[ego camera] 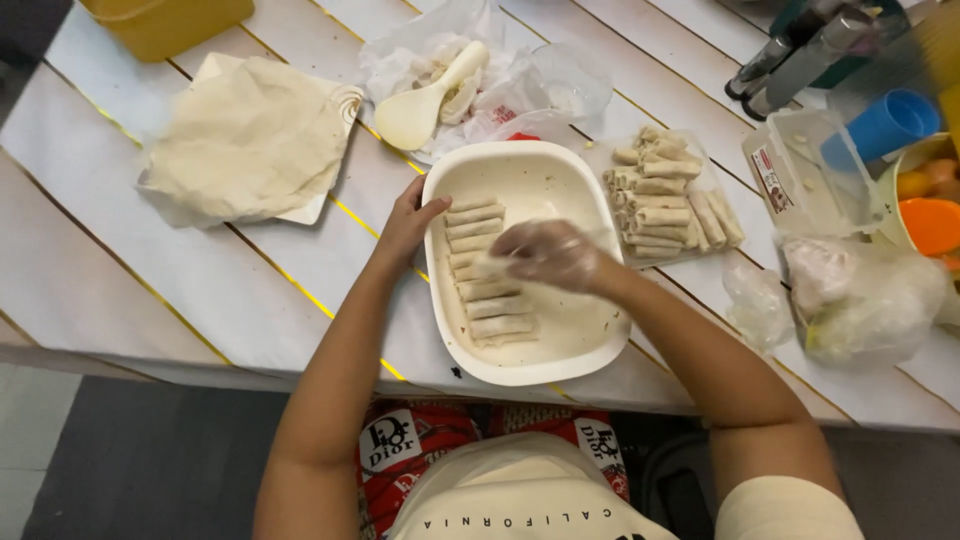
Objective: Organizing pre-rolled spring rolls into a white plastic container in neat rows.
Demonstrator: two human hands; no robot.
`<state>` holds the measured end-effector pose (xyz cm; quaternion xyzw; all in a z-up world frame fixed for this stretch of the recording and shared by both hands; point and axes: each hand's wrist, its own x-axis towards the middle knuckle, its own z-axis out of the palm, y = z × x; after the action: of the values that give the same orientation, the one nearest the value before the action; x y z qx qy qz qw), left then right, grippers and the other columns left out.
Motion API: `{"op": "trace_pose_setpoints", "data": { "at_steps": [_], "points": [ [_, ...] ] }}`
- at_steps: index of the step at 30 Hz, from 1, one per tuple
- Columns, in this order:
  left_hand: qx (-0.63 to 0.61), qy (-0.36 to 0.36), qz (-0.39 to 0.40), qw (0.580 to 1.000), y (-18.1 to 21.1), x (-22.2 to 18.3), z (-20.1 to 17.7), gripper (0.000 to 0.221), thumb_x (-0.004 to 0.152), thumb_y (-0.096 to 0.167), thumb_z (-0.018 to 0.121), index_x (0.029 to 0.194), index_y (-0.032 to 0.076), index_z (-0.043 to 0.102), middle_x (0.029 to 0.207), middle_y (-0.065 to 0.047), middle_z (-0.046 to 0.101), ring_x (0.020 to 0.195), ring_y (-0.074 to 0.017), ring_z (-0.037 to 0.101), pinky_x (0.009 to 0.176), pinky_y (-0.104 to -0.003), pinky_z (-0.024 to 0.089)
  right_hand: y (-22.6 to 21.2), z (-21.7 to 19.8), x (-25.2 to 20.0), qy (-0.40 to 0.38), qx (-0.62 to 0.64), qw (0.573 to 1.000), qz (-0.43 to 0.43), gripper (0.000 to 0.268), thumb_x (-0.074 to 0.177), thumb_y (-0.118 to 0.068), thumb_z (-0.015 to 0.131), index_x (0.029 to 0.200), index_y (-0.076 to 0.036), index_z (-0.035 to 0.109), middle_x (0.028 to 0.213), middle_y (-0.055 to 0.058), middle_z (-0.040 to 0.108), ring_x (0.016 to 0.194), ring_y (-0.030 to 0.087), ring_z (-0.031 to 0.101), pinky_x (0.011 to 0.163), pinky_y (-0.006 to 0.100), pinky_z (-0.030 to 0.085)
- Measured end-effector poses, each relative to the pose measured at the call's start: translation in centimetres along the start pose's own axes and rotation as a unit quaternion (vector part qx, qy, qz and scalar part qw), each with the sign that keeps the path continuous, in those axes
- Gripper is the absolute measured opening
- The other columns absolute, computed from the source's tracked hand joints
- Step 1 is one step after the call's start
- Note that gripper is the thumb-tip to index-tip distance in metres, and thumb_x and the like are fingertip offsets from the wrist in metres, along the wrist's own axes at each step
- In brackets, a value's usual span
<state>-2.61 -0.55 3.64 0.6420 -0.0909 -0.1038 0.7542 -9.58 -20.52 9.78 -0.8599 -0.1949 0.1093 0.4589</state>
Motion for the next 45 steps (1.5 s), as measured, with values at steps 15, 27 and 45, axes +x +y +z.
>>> {"op": "trace_pose_setpoints", "data": {
  "at_steps": [15,27,45],
  "points": [
    [-0.018,-0.014,0.000,1.000,-3.8,2.4,-1.7,0.043,0.076,0.017,0.060,0.117,0.012,0.048,0.105,-0.016,0.053,0.094,-0.0258,0.051,0.081,-0.040,0.043,5.2,3.6,2.8,-0.068,-0.315,0.945,-0.050,0.023,0.069,-0.025,0.061,0.092,-0.022,0.063,0.088,0.000,0.062,0.087,0.017,0.059,0.077,0.029,0.047],
    [0.012,-0.004,-0.052,0.999,-0.3,0.2,-0.5,0.041,0.078,0.020,0.057,0.117,0.013,0.047,0.104,-0.013,0.054,0.090,-0.0220,0.052,0.078,-0.036,0.044,9.1,-10.2,-4.4,0.282,-0.334,0.899,0.011,0.019,0.071,-0.032,0.066,0.087,-0.021,0.063,0.080,0.004,0.060,0.073,0.019,0.059,0.064,0.031,0.046],
    [0.027,0.003,-0.052,0.998,1.3,-0.5,0.3,0.043,0.078,0.022,0.056,0.119,0.010,0.045,0.108,-0.015,0.052,0.096,-0.0234,0.051,0.082,-0.036,0.043,9.5,-13.5,-7.9,0.225,-0.399,0.808,0.370,0.047,0.059,-0.036,0.070,0.101,-0.015,0.062,0.090,0.011,0.062,0.090,0.030,0.058,0.079,0.039,0.047]
  ]
}}
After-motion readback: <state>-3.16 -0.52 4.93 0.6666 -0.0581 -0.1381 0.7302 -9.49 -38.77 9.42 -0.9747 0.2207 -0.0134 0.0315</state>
